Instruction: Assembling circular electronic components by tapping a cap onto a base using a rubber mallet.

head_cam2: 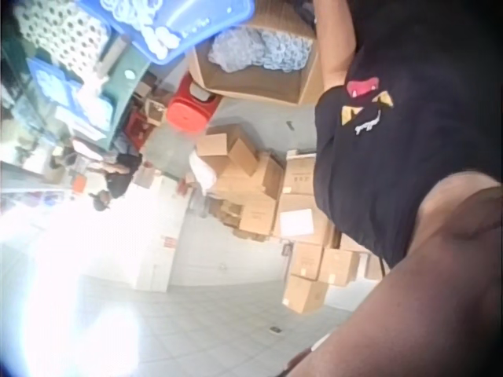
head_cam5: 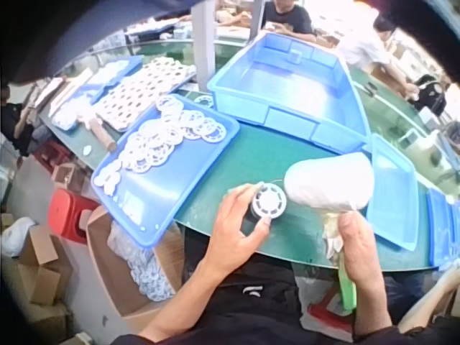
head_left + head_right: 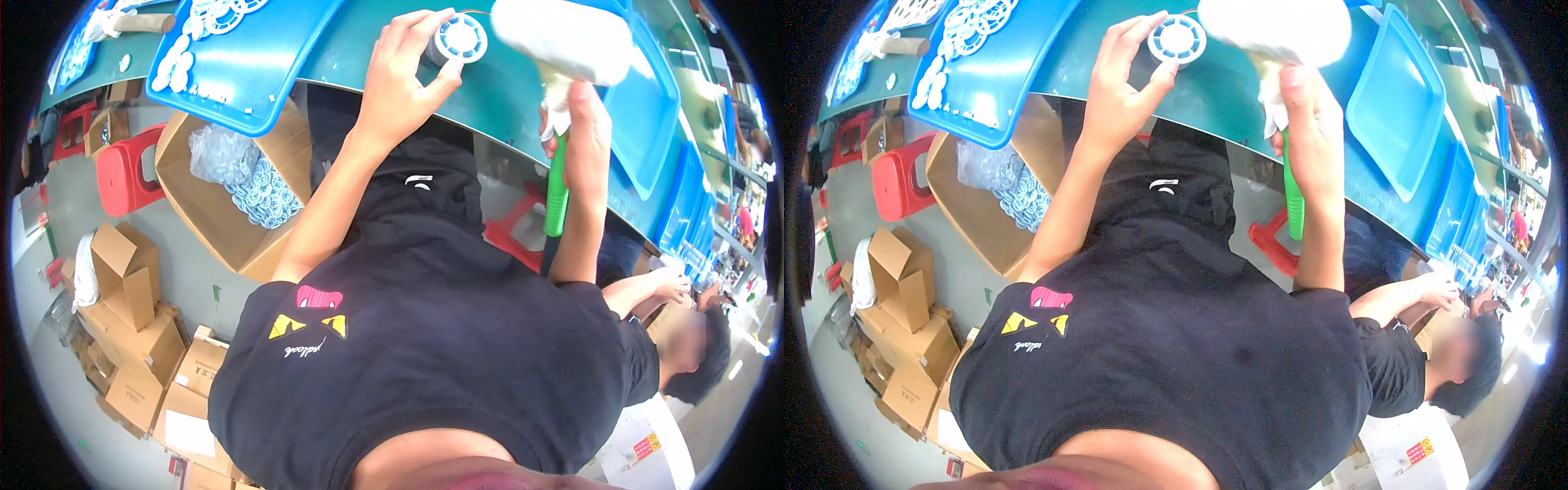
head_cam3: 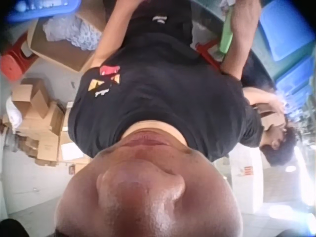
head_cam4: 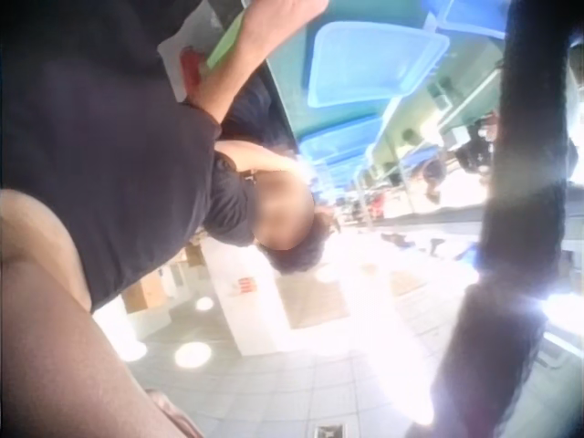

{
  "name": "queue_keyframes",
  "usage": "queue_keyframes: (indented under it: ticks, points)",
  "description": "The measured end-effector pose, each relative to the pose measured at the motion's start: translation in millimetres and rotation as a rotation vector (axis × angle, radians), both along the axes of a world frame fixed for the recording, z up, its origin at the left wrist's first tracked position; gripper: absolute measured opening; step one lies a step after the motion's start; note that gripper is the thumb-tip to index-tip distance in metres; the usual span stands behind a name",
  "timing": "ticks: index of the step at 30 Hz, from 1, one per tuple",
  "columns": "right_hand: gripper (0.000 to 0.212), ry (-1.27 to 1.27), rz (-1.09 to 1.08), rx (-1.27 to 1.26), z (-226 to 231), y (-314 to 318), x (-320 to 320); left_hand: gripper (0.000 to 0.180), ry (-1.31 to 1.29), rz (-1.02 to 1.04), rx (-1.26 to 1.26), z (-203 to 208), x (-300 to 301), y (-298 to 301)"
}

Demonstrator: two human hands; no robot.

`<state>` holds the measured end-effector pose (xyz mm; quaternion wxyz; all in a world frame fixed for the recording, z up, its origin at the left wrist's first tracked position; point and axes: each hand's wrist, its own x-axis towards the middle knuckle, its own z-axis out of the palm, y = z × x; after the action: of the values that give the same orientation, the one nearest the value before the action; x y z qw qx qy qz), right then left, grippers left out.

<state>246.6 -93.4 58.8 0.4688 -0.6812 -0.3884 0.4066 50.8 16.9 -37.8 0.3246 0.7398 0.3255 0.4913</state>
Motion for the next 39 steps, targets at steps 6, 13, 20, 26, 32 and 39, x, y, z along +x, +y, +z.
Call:
queue_keyframes:
  ticks: [6,13,20,26,32,39]
  points:
    - [0.048,-0.024,0.042,-0.085,-13,8,-7,0.051,-0.137,0.024,0.212,-19,9,16]
    - [0.048,-0.046,-0.008,-0.08,-19,10,-18,0.043,-0.297,-0.08,0.493,-34,13,31]
    - [0.049,0.052,-0.068,0.089,-28,-2,-11,0.044,0.093,-0.035,0.009,17,0,-5]
    - [0.05,0.064,-0.042,0.086,-11,1,-9,0.048,-0.315,-0.051,0.489,-36,13,28]
    - [0.065,0.069,-0.024,-0.175,-4,3,-5,0.055,0.013,-0.041,-0.122,4,3,6]
    - [0.05,-0.032,-0.001,-0.083,-19,3,-18,0.059,-0.049,-0.022,0.202,-11,5,12]
